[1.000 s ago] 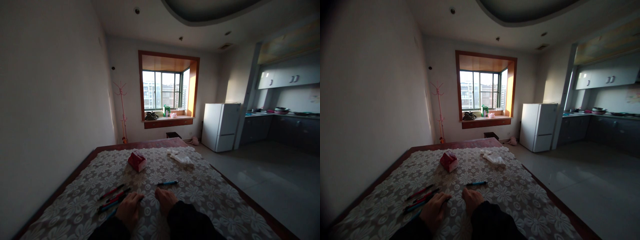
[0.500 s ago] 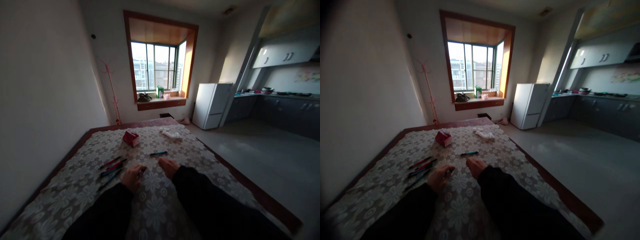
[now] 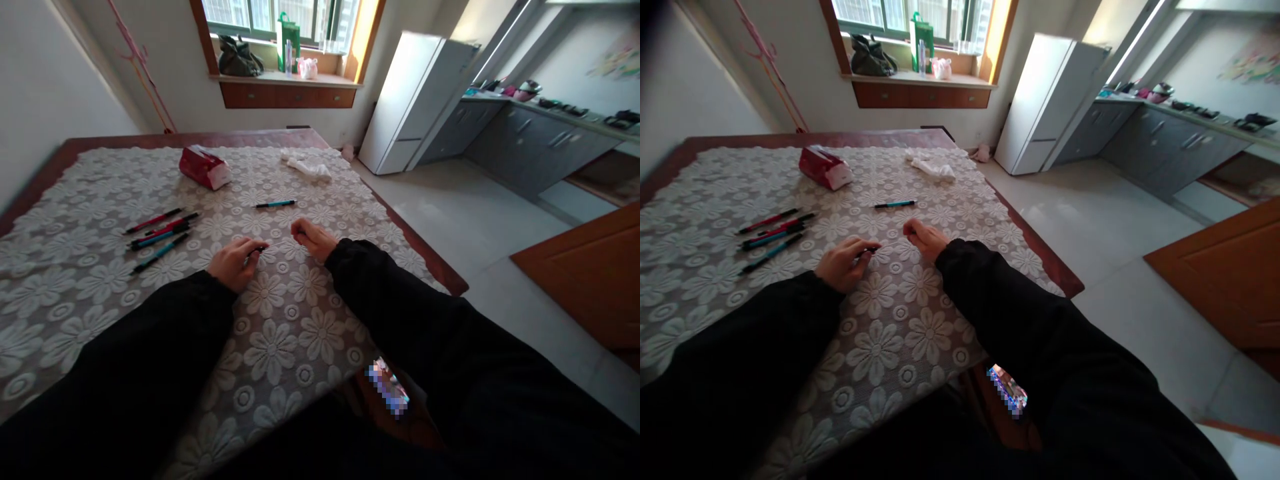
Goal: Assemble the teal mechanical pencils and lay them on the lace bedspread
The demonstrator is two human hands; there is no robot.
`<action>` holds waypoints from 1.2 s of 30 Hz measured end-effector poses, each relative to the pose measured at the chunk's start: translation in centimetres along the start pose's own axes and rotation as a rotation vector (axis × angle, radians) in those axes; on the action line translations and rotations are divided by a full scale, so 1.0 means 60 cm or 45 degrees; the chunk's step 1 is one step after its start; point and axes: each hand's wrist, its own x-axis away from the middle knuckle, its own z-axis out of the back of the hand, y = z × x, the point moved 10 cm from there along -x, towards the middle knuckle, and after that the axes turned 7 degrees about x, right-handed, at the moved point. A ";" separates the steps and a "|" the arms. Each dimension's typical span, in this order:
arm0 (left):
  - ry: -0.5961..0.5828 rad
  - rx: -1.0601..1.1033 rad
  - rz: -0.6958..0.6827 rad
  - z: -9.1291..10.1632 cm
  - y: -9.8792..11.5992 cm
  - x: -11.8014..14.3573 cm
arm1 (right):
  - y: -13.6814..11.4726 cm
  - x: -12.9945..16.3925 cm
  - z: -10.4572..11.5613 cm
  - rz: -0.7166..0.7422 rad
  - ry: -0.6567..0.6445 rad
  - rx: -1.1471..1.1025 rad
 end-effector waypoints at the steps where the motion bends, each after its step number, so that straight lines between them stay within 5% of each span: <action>1: 0.008 0.003 0.003 0.003 0.001 0.000 | 0.005 -0.007 0.006 0.011 0.067 -0.173; 6: 0.017 -0.017 0.017 0.008 0.002 0.001 | 0.026 -0.026 0.016 0.072 0.251 -0.547; 11: -0.014 -0.021 -0.030 0.002 0.006 0.003 | 0.014 -0.015 -0.033 0.027 0.004 -0.146; 17: 0.014 -0.057 -0.042 0.007 0.012 0.004 | -0.023 -0.005 -0.036 0.120 -0.017 0.363; 26: 0.070 -0.102 0.004 0.013 0.009 0.004 | -0.028 -0.001 -0.025 0.214 0.097 0.540; 36: 0.062 -0.008 -0.047 0.004 0.000 0.003 | -0.041 -0.012 -0.045 0.302 0.004 0.646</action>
